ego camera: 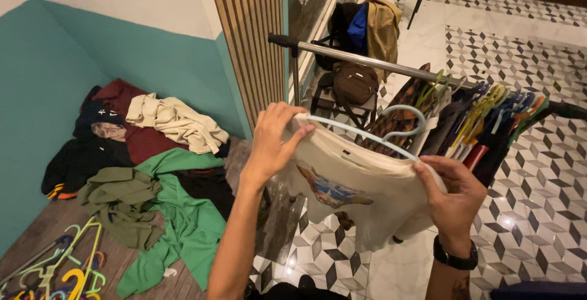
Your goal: The person picks up a white t-shirt, places it on a hanger, and hangs it on a clothing rack. Then the person picks up a green shirt, places it on a hanger, and hangs it on the same rack.
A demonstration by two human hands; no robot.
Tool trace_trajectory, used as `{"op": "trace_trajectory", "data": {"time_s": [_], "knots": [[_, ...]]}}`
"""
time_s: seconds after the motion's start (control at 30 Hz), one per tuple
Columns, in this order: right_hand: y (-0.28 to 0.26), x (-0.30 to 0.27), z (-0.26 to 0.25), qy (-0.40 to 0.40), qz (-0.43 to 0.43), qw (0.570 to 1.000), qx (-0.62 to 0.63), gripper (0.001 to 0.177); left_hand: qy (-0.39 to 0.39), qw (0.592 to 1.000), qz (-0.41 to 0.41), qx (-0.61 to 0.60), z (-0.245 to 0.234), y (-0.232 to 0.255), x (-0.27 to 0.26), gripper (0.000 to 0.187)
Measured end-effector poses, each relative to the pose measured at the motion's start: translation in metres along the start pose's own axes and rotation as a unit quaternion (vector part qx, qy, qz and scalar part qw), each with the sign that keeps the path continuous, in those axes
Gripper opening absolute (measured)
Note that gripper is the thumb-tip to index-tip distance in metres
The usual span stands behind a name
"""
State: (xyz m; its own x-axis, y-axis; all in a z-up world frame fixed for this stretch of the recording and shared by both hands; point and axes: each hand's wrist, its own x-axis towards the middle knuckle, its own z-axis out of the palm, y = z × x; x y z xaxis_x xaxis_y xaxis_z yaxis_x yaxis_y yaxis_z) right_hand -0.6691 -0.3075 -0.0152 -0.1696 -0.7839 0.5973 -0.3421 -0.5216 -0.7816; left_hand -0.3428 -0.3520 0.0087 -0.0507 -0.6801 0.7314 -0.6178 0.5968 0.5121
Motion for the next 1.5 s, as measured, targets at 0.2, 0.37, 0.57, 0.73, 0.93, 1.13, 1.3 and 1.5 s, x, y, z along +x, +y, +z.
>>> {"op": "trace_trajectory", "data": {"time_s": [0.2,0.37,0.57,0.73,0.93,1.13,1.3,1.5], "knots": [[0.009,0.002,-0.003,-0.025,0.046,0.999,0.005,0.02,-0.033,0.999,-0.004,-0.025,0.005,-0.014,-0.011,0.026],[0.01,0.0,-0.005,-0.016,0.05,0.999,0.015,0.018,-0.05,0.993,0.01,-0.102,-0.005,-0.012,-0.014,0.021],[0.009,0.0,-0.003,-0.014,0.058,0.998,0.015,0.019,-0.02,0.999,0.006,-0.035,-0.005,0.008,-0.013,0.016],[0.007,-0.005,-0.004,-0.023,0.059,0.998,0.006,0.018,0.004,1.0,0.003,-0.01,-0.009,0.024,-0.013,0.014],[0.01,-0.005,-0.002,-0.031,0.044,0.998,0.018,0.019,0.001,1.0,0.014,-0.008,-0.01,0.028,-0.017,0.013],[0.009,-0.002,-0.006,-0.082,0.027,0.996,0.029,0.023,0.043,0.998,-0.02,-0.04,-0.004,0.014,-0.022,0.013],[0.023,-0.007,-0.014,-0.067,0.06,0.996,0.023,0.021,0.106,0.991,-0.054,-0.063,-0.001,-0.003,-0.029,0.014],[0.065,-0.027,-0.03,-0.022,0.116,0.993,-0.006,0.02,0.155,0.98,-0.094,-0.086,-0.004,-0.022,-0.037,0.016]]}}
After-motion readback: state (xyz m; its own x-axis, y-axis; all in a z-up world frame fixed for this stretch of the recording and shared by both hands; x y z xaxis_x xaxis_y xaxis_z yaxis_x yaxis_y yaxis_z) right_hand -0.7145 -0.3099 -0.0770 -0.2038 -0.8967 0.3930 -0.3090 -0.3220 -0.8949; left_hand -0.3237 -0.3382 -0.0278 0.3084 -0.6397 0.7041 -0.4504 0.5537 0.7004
